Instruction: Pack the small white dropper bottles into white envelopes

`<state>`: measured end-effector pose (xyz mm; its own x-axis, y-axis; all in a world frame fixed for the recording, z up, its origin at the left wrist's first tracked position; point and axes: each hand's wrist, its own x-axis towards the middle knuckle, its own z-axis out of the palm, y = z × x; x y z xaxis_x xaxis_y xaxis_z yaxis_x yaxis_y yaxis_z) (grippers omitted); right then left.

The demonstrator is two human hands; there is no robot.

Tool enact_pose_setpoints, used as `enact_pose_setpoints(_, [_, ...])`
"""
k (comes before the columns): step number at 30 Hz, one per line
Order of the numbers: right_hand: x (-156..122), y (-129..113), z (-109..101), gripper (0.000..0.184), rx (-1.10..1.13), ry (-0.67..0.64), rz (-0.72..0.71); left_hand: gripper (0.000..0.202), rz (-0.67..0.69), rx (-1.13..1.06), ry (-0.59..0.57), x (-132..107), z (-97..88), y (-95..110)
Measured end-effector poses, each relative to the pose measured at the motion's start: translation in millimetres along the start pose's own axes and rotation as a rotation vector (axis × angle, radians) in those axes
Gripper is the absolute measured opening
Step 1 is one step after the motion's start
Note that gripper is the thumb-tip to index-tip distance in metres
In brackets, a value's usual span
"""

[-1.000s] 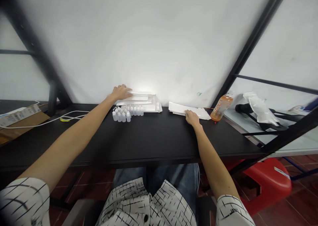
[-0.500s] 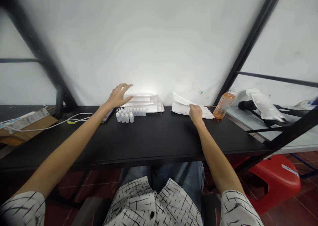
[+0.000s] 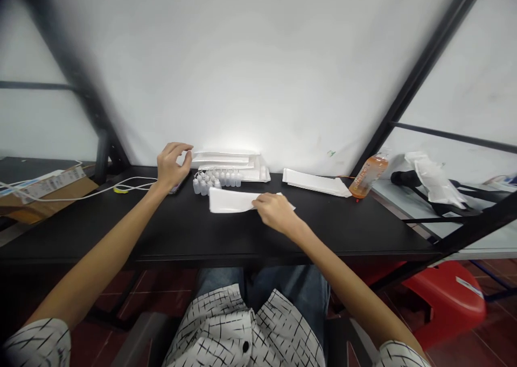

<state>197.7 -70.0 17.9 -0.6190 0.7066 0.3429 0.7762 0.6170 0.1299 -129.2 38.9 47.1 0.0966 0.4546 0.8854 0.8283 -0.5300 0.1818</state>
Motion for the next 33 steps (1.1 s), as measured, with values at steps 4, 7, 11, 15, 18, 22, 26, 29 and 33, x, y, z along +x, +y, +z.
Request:
enact_pose_setpoints(4, [16,-41,5,0.019,0.052,-0.154,-0.101,0.023,-0.018,0.036,0.052,-6,-3.1,-10])
enact_pose_setpoints(7, [41,-47,6,0.027,0.203,-0.170,-0.047,0.023,-0.035,0.055,0.032,-13,-3.7,-16])
enact_pose_setpoints(11, [94,-40,7,0.038,0.307,0.010,0.169,0.023,-0.054,0.062,-0.026,-20,-1.9,-15])
enact_pose_setpoints(15, [144,-39,19,0.042,0.294,0.054,0.311,0.024,-0.052,0.080,-0.078,-22,-1.1,-9])
enact_pose_setpoints(18, [162,-43,33,0.043,0.271,0.043,0.329,0.024,-0.042,0.081,-0.105,-24,-1.3,-5])
enact_pose_setpoints(22, [166,-48,44,0.028,0.262,0.039,0.323,0.024,-0.043,0.069,-0.117,-25,-1.1,-3])
enact_pose_setpoints(26, [164,-48,45,0.016,0.252,0.026,0.293,0.024,-0.045,0.060,-0.113,-26,-0.3,-1])
enact_pose_setpoints(29, [163,-42,42,0.013,0.285,0.017,0.268,0.022,-0.008,0.055,-0.083,-26,1.0,1])
enact_pose_setpoints(33, [158,-26,33,0.017,0.442,0.085,0.312,0.018,0.122,0.031,0.038,-26,2.5,2])
